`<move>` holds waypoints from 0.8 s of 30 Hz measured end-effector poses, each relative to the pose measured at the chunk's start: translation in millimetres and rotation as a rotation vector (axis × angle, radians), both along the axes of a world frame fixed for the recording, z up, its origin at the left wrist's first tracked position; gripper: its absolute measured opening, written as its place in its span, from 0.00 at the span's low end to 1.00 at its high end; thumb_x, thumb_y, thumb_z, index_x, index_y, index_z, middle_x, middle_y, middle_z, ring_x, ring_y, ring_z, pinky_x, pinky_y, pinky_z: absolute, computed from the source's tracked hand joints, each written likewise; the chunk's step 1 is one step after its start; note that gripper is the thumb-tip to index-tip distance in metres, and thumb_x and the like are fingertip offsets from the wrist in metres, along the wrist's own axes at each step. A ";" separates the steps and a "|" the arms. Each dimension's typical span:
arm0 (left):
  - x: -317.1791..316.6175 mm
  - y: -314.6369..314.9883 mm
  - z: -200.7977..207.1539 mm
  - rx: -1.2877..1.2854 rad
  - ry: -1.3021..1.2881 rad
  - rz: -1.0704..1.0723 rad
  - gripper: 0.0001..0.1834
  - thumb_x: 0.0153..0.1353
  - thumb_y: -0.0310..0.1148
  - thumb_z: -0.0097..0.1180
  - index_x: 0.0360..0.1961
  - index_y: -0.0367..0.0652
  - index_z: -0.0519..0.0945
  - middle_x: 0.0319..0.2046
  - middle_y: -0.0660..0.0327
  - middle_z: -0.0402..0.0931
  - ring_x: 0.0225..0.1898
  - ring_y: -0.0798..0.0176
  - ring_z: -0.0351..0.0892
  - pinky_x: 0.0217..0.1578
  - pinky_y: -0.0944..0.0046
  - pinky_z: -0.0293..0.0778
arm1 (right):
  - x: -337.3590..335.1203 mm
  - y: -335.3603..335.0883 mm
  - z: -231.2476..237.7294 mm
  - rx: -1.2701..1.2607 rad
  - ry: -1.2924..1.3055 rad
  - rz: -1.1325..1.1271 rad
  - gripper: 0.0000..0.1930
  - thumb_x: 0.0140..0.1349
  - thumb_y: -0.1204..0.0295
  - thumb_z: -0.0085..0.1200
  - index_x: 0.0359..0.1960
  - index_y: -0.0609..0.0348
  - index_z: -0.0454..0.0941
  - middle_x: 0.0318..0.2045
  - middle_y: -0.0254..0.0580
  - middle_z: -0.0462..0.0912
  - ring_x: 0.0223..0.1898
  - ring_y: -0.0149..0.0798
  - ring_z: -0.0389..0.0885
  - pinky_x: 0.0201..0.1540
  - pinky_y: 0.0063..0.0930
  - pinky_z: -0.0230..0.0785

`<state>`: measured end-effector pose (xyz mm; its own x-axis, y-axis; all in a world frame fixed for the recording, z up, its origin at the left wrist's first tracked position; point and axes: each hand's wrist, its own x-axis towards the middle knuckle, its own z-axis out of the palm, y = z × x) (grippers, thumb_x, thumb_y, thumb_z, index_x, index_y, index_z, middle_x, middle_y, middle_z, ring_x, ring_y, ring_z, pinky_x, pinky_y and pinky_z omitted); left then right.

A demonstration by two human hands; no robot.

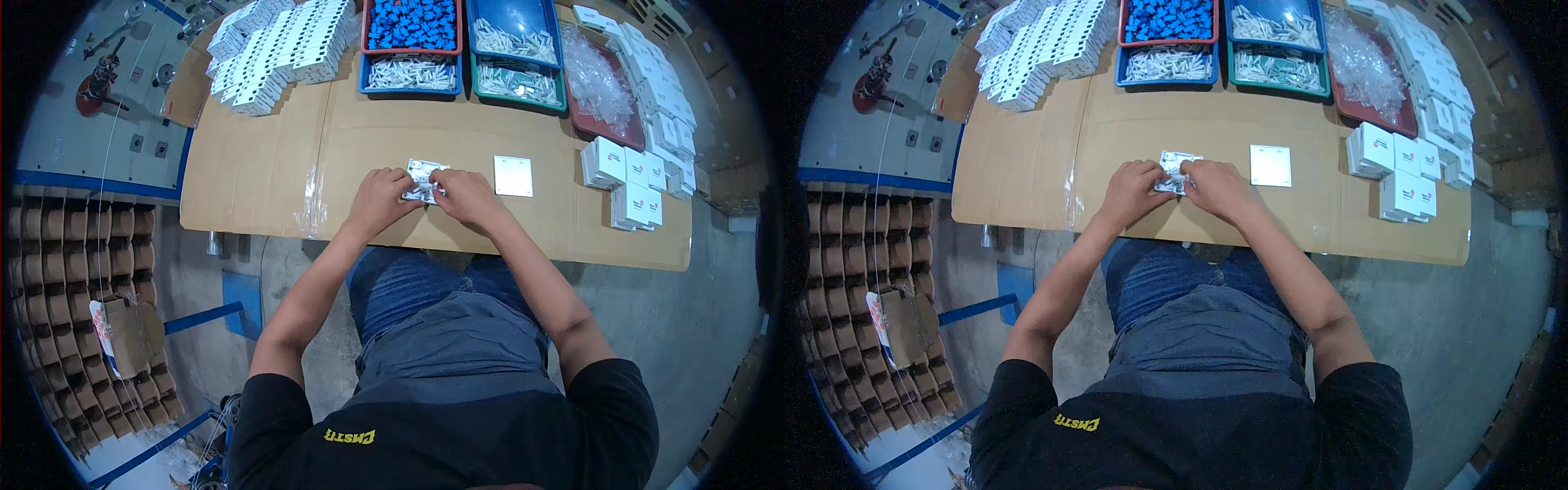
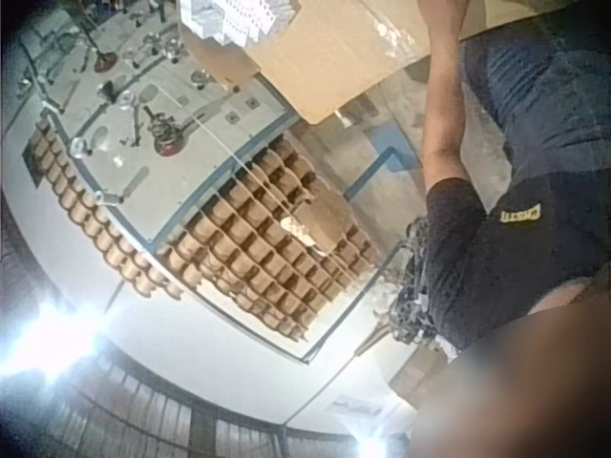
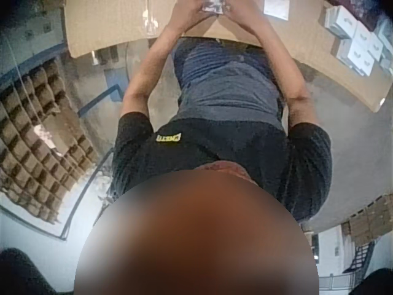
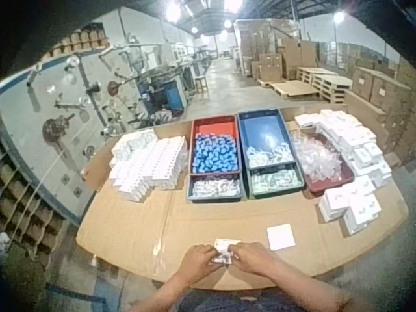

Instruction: The worker is picking up small electronic components and screws from bins, placing them into small plastic bags, and then organizing these bags into white cardboard boxes.

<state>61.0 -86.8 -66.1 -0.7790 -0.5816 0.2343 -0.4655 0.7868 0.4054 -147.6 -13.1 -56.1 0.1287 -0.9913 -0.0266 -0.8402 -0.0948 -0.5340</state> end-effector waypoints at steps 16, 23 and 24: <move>-11.4 35.3 -27.0 -0.070 0.207 0.226 0.19 0.47 0.40 0.75 0.35 0.44 0.81 0.37 0.61 0.79 0.43 0.54 0.78 0.46 0.54 0.72 | 5.5 10.9 -5.6 -0.080 0.107 -0.065 0.09 0.60 0.67 0.58 0.37 0.56 0.84 0.37 0.42 0.83 0.42 0.47 0.85 0.43 0.47 0.78; -10.0 27.5 -27.4 0.009 0.169 0.188 0.24 0.47 0.41 0.76 0.42 0.44 0.79 0.45 0.58 0.77 0.47 0.51 0.77 0.47 0.52 0.72 | -0.8 14.9 -15.1 -0.164 0.047 -0.067 0.11 0.57 0.69 0.62 0.40 0.57 0.83 0.46 0.42 0.79 0.49 0.46 0.81 0.45 0.44 0.77; -8.2 24.1 -26.2 0.045 0.207 0.170 0.31 0.45 0.43 0.77 0.48 0.44 0.78 0.50 0.55 0.74 0.51 0.49 0.76 0.51 0.51 0.71 | -1.3 15.4 -16.3 -0.179 0.022 -0.074 0.11 0.57 0.69 0.63 0.41 0.57 0.83 0.47 0.42 0.78 0.50 0.46 0.80 0.46 0.43 0.77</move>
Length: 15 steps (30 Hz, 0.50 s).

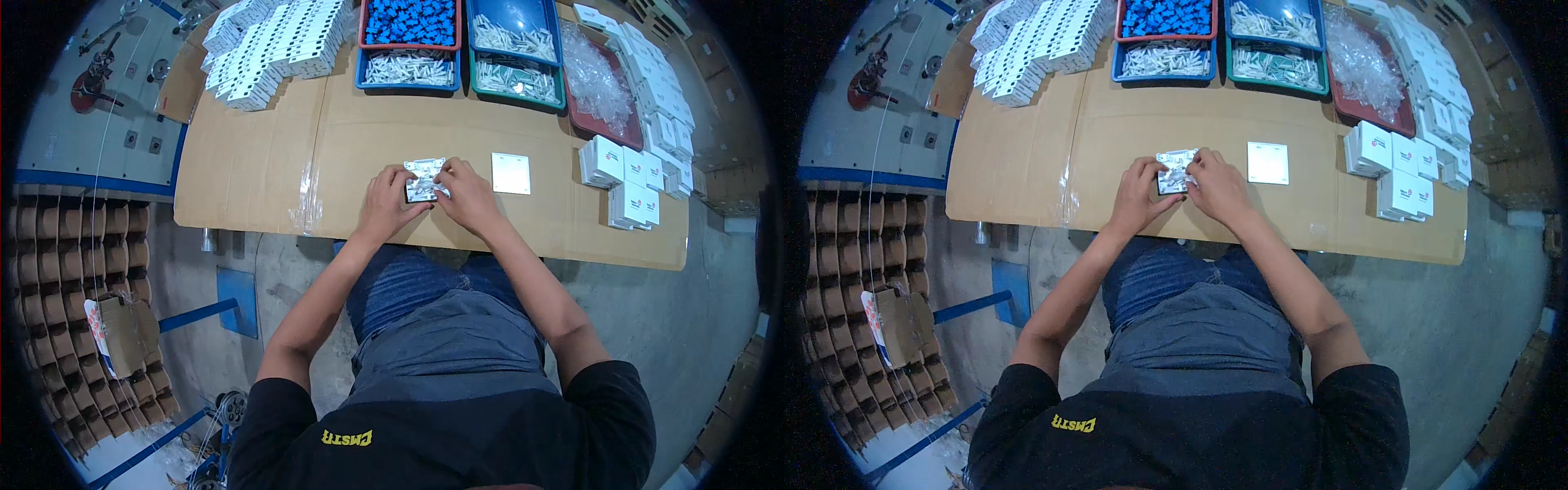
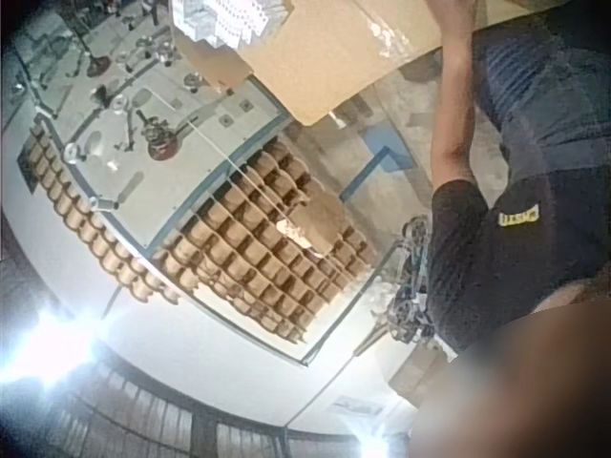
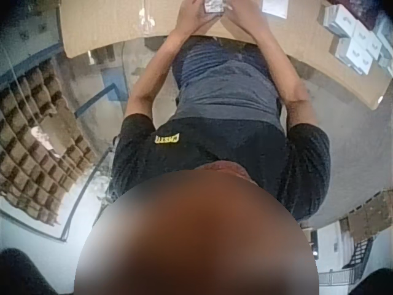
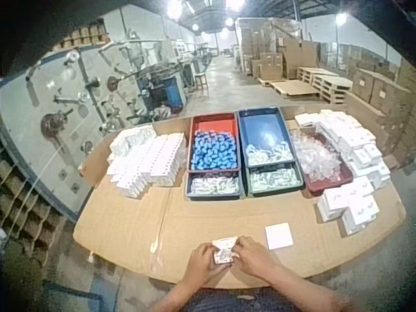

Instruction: The worker is picking up small electronic components and screws from bins, placing them into small plastic bags, and then organizing these bags into white cardboard boxes.

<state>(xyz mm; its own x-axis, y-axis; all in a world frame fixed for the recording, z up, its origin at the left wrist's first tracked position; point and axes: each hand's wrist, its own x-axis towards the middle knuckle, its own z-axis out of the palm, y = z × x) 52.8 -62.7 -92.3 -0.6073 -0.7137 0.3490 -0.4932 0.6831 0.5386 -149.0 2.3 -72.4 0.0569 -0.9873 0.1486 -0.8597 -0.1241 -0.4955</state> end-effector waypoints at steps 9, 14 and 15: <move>14.9 -17.0 5.1 0.007 -0.124 0.005 0.56 0.41 0.63 0.74 0.66 0.40 0.68 0.63 0.51 0.67 0.65 0.46 0.66 0.68 0.41 0.55 | -6.2 11.0 -4.0 -0.172 -0.201 0.011 0.14 0.58 0.71 0.63 0.46 0.59 0.81 0.52 0.46 0.78 0.54 0.49 0.78 0.52 0.43 0.74; 8.8 -13.9 0.6 0.005 -0.226 0.016 0.55 0.42 0.68 0.71 0.65 0.43 0.70 0.63 0.54 0.67 0.66 0.49 0.65 0.70 0.39 0.52 | -12.1 28.3 -23.9 -0.201 -0.248 -0.042 0.16 0.57 0.74 0.63 0.48 0.61 0.80 0.54 0.48 0.78 0.56 0.51 0.78 0.57 0.42 0.72; 9.0 -15.7 5.4 0.001 -0.214 0.022 0.54 0.42 0.68 0.71 0.64 0.44 0.71 0.62 0.54 0.67 0.66 0.49 0.65 0.70 0.39 0.52 | -11.1 26.9 -20.5 -0.241 -0.255 -0.054 0.17 0.56 0.75 0.63 0.48 0.61 0.79 0.54 0.48 0.78 0.57 0.51 0.77 0.58 0.43 0.72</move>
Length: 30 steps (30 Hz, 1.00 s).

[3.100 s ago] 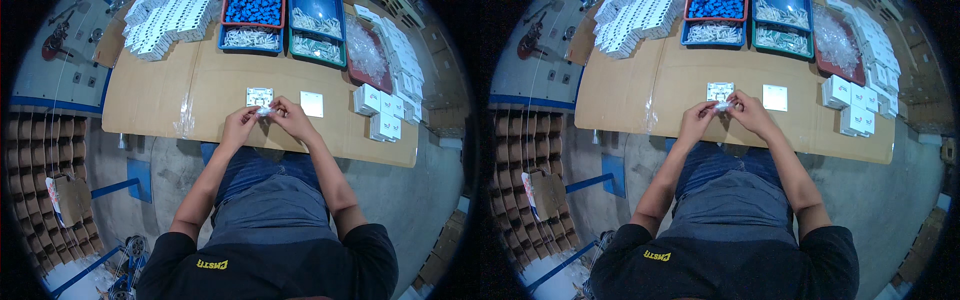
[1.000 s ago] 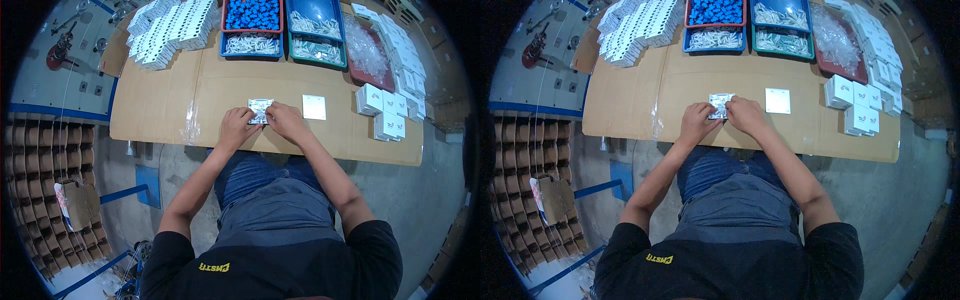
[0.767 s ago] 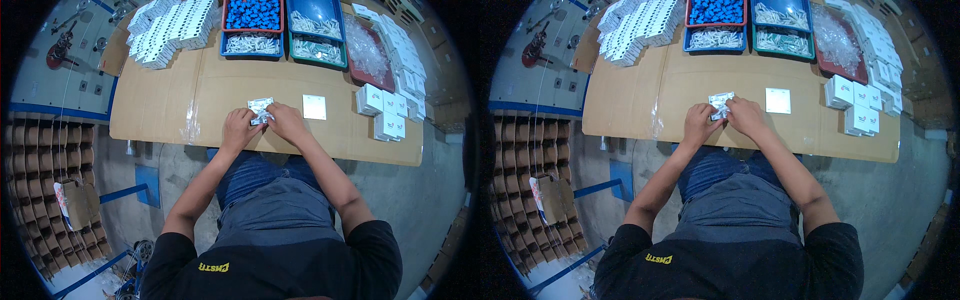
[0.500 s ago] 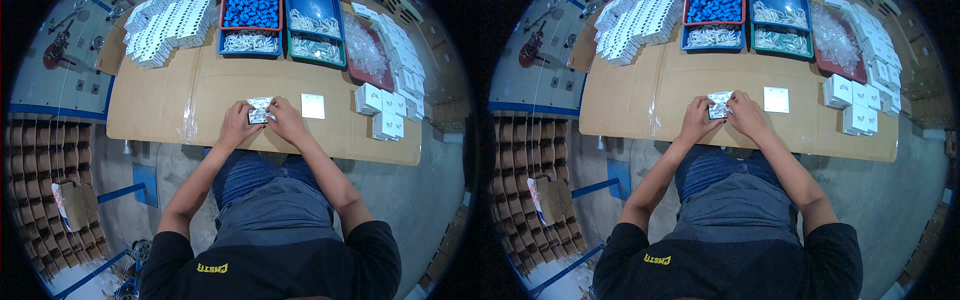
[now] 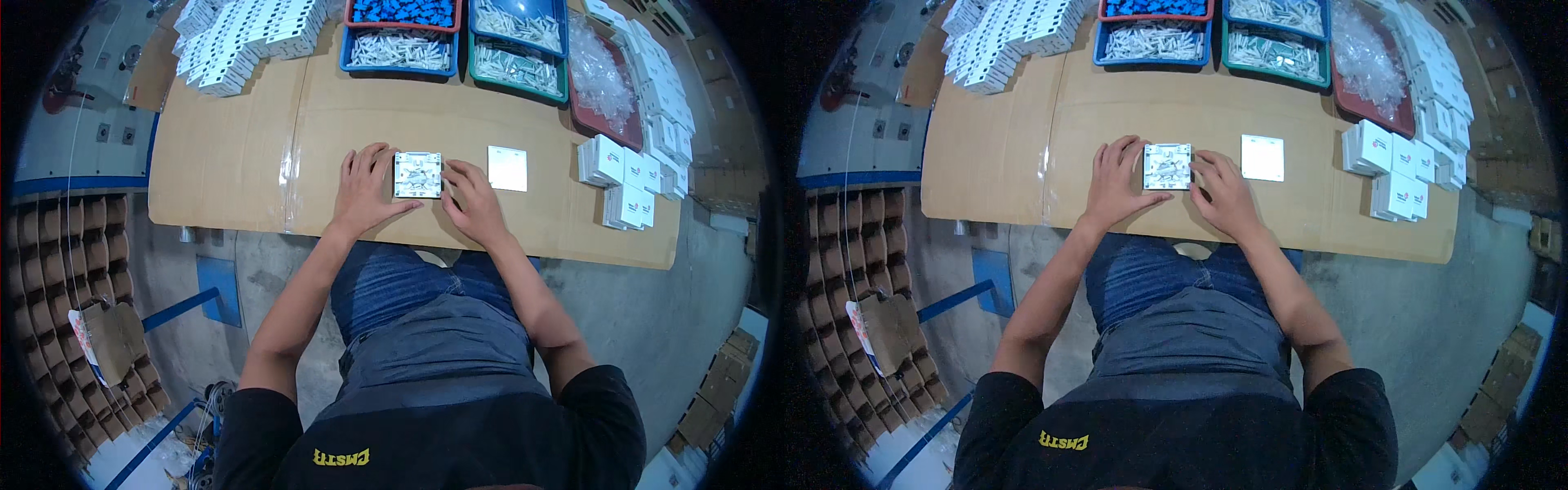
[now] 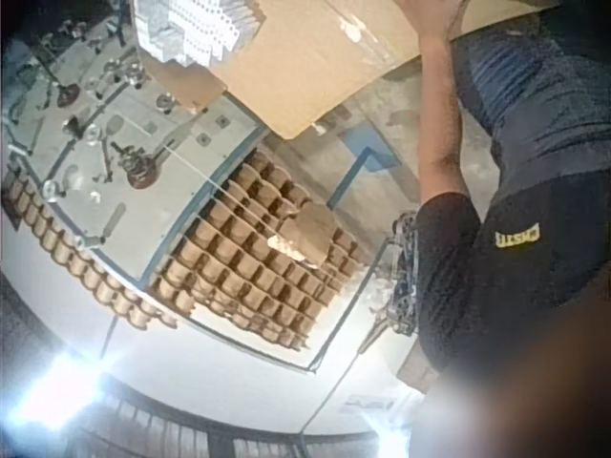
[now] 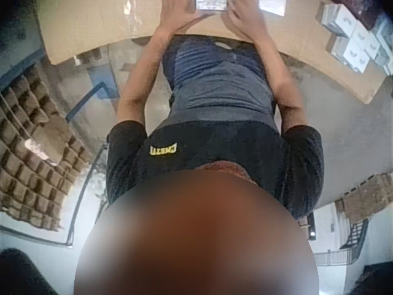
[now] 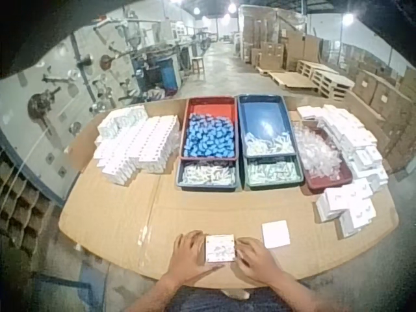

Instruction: The worker is picking up small electronic components and screws from bins, placing them into small plastic bags, and then organizing these bags into white cardboard boxes.

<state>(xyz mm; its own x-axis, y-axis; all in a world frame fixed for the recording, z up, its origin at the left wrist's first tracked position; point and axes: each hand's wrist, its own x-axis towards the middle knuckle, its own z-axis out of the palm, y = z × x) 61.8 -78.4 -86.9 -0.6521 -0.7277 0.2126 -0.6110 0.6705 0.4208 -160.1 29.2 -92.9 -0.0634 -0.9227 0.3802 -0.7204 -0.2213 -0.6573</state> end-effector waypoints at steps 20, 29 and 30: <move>1.0 -7.9 5.5 0.105 0.034 0.051 0.50 0.45 0.62 0.72 0.63 0.39 0.71 0.62 0.53 0.69 0.67 0.51 0.66 0.69 0.37 0.53 | -1.8 -53.0 18.2 -0.013 0.028 -0.012 0.09 0.56 0.77 0.63 0.39 0.60 0.81 0.47 0.45 0.81 0.48 0.49 0.80 0.60 0.46 0.66; 2.1 -11.5 10.0 0.077 0.046 0.054 0.49 0.47 0.62 0.70 0.62 0.39 0.72 0.62 0.54 0.69 0.67 0.52 0.66 0.69 0.37 0.54 | -39.9 -170.6 53.9 -0.047 0.197 0.026 0.12 0.61 0.70 0.61 0.45 0.57 0.81 0.55 0.46 0.80 0.57 0.54 0.77 0.67 0.57 0.60; 3.0 -11.6 10.6 0.086 0.040 0.050 0.48 0.47 0.62 0.70 0.61 0.39 0.72 0.61 0.54 0.69 0.67 0.52 0.66 0.69 0.37 0.54 | -45.4 -187.0 56.9 -0.043 0.278 0.035 0.13 0.61 0.69 0.61 0.47 0.57 0.81 0.57 0.46 0.79 0.58 0.54 0.76 0.68 0.57 0.59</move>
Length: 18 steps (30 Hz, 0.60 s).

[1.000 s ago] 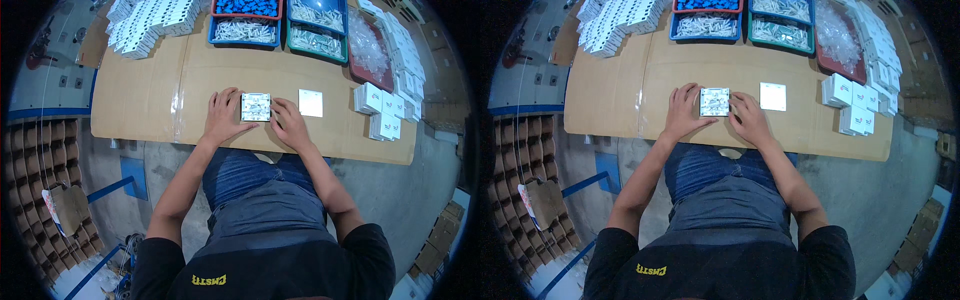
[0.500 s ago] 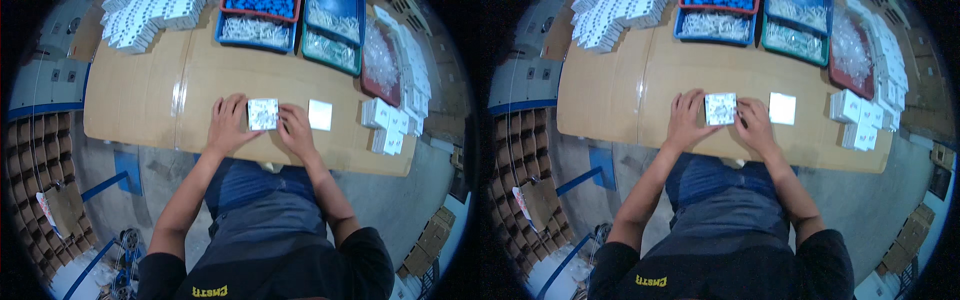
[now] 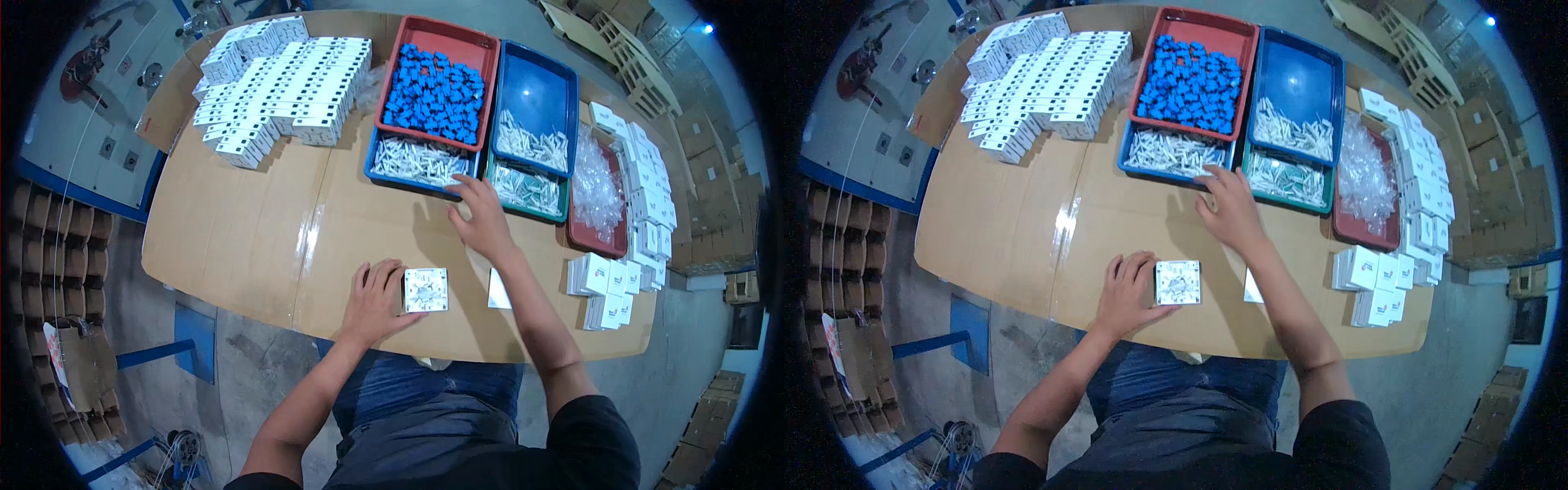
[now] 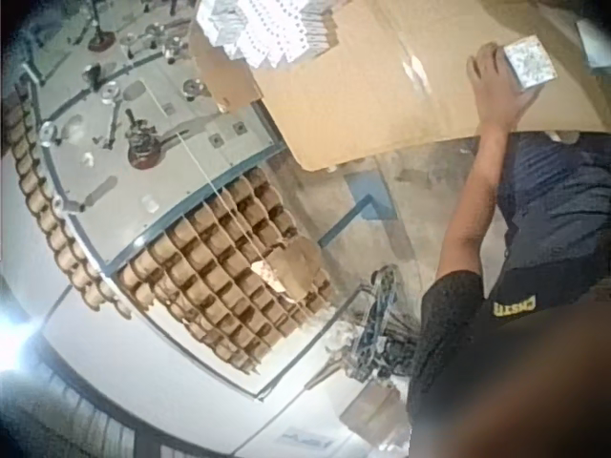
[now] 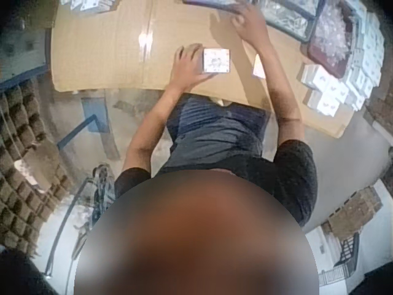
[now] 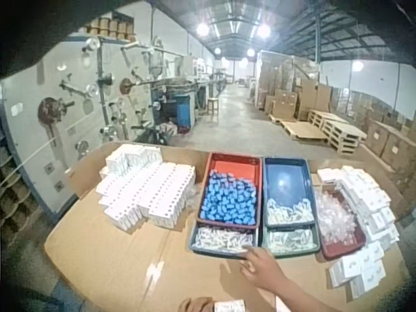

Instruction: The worker is picking up small electronic components and screws from bins, placing them into small plastic bags, and then organizing these bags into white cardboard boxes.

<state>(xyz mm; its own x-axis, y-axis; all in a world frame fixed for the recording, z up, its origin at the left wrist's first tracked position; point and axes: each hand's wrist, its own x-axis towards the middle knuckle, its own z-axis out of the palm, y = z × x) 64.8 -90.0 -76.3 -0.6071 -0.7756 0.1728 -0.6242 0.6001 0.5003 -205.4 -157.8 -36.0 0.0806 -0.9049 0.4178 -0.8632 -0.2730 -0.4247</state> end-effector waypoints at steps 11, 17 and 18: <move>1.2 -1.3 2.8 -0.024 -0.024 -0.006 0.47 0.49 0.63 0.68 0.60 0.39 0.72 0.60 0.54 0.69 0.67 0.53 0.65 0.70 0.39 0.53 | -54.5 -221.8 45.1 -0.084 0.184 -0.090 0.13 0.64 0.69 0.56 0.48 0.58 0.80 0.46 0.53 0.82 0.45 0.58 0.82 0.48 0.51 0.76; -0.4 -3.6 5.1 0.024 0.005 -0.026 0.47 0.50 0.64 0.67 0.61 0.38 0.71 0.60 0.53 0.68 0.67 0.53 0.65 0.70 0.39 0.52 | -78.8 -304.4 24.4 -0.193 0.348 -0.217 0.12 0.64 0.68 0.54 0.47 0.58 0.79 0.42 0.53 0.81 0.46 0.58 0.82 0.46 0.54 0.77; -0.1 -3.5 5.5 0.017 0.003 -0.021 0.47 0.50 0.64 0.67 0.61 0.38 0.71 0.60 0.53 0.68 0.67 0.53 0.65 0.70 0.39 0.52 | -77.7 -310.4 22.7 -0.205 0.362 -0.231 0.12 0.64 0.68 0.54 0.47 0.58 0.79 0.42 0.53 0.81 0.47 0.57 0.82 0.46 0.54 0.77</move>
